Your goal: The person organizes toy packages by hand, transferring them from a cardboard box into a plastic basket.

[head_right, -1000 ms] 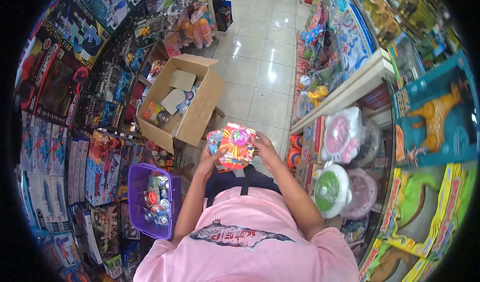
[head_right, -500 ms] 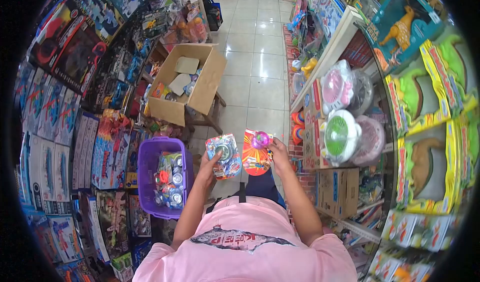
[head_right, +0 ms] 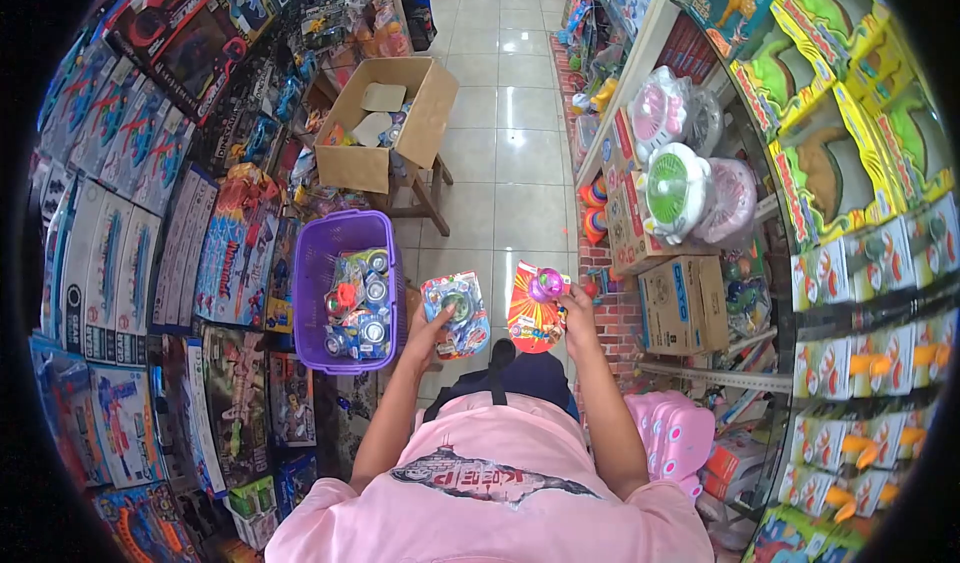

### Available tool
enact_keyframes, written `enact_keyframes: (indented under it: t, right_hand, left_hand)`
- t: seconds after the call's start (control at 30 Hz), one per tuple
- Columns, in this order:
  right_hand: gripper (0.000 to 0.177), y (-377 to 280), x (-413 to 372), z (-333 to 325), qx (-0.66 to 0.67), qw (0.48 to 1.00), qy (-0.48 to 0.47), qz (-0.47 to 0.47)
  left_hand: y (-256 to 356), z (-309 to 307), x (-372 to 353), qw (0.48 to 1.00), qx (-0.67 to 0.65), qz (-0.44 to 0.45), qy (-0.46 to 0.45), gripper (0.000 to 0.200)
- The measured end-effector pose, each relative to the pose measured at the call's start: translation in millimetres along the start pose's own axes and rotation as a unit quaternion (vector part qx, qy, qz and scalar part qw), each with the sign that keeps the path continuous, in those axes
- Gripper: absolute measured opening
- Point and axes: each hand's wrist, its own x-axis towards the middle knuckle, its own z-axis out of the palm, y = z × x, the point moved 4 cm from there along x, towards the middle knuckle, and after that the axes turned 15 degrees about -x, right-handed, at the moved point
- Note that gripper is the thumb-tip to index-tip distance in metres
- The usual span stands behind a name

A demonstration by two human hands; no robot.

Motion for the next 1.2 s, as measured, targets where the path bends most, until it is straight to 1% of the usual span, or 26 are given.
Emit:
enact_keyframes:
  t: [0.1,0.2,0.4,0.47,0.5,0.57,0.6,0.63,0.67,0.73,0.77,0.8,0.87,0.9,0.93,1.0,1.03,1.07,1.13,1.2]
  right_hand:
    - [0.023,5,-28,-3,0.001,1.000,0.008,-0.011]
    - [0.023,13,-55,-1,-0.007,1.000,0.019,-0.019]
    - [0.026,52,-126,2,-0.010,1.000,0.011,0.005]
    - [0.031,68,-145,4,-0.081,0.997,0.004,-0.003]
    - [0.030,71,-159,10,-0.061,0.998,0.008,0.000]
    - [0.030,87,-187,13,-0.049,0.999,-0.003,0.013]
    - [0.030,89,-190,18,-0.034,0.999,-0.014,0.002]
    - [0.035,91,-199,20,-0.088,0.996,-0.007,0.011]
    - [0.035,94,-204,25,-0.089,0.996,-0.012,0.008]
    - [0.041,105,-210,35,-0.079,0.996,-0.020,0.028]
    - [0.046,108,-211,41,-0.072,0.996,-0.042,0.027]
    - [0.046,102,-213,52,-0.072,0.996,-0.051,0.026]
    - [0.045,88,-221,72,-0.091,0.993,-0.032,0.073]
    - [0.041,88,-217,82,-0.091,0.993,-0.047,0.057]
    - [0.041,88,-215,90,-0.092,0.993,-0.049,0.056]
    - [0.035,85,-207,113,-0.101,0.992,-0.078,0.027]
    - [0.031,85,-202,126,-0.115,0.989,-0.090,0.027]
    - [0.031,84,-196,138,-0.115,0.989,-0.091,0.024]
    - [0.028,91,-184,165,-0.130,0.985,-0.104,0.031]
    - [0.026,96,-168,193,-0.143,0.984,-0.098,0.033]
  left_hand:
    - [-3,-2,-28,1.000,0.015,-0.020,0.002,0.043]
    - [-12,-14,-52,1.000,0.004,0.002,-0.012,0.044]
    - [-33,-49,-121,0.999,-0.026,0.040,0.008,0.044]
    - [-40,-59,-143,0.998,-0.045,0.041,0.006,0.043]
    - [-46,-68,-151,0.998,-0.022,0.050,0.010,0.044]
    - [-62,-88,-174,0.999,-0.022,0.041,0.021,0.045]
    - [-58,-92,-178,0.998,-0.021,0.051,0.015,0.046]
    - [-56,-97,-187,0.999,-0.011,0.042,0.024,0.045]
    - [-53,-101,-193,0.998,-0.013,0.047,0.026,0.045]
    - [-46,-110,-206,0.997,-0.028,0.066,0.026,0.044]
    - [-44,-118,-209,0.996,-0.042,0.067,0.034,0.044]
    - [-39,-122,-212,0.996,-0.042,0.075,0.040,0.044]
    - [-27,-132,-217,0.993,-0.058,0.079,0.068,0.045]
    - [-19,-136,-216,0.992,-0.051,0.091,0.068,0.046]
    - [-11,-141,-216,0.992,-0.052,0.093,0.068,0.046]
    - [8,-152,-212,0.987,-0.064,0.132,0.063,0.045]
    - [18,-157,-210,0.986,-0.070,0.135,0.063,0.048]
    - [27,-165,-207,0.986,-0.071,0.138,0.062,0.048]
    - [43,-190,-201,0.982,-0.068,0.139,0.107,0.050]
    - [61,-215,-192,0.980,-0.053,0.152,0.115,0.050]
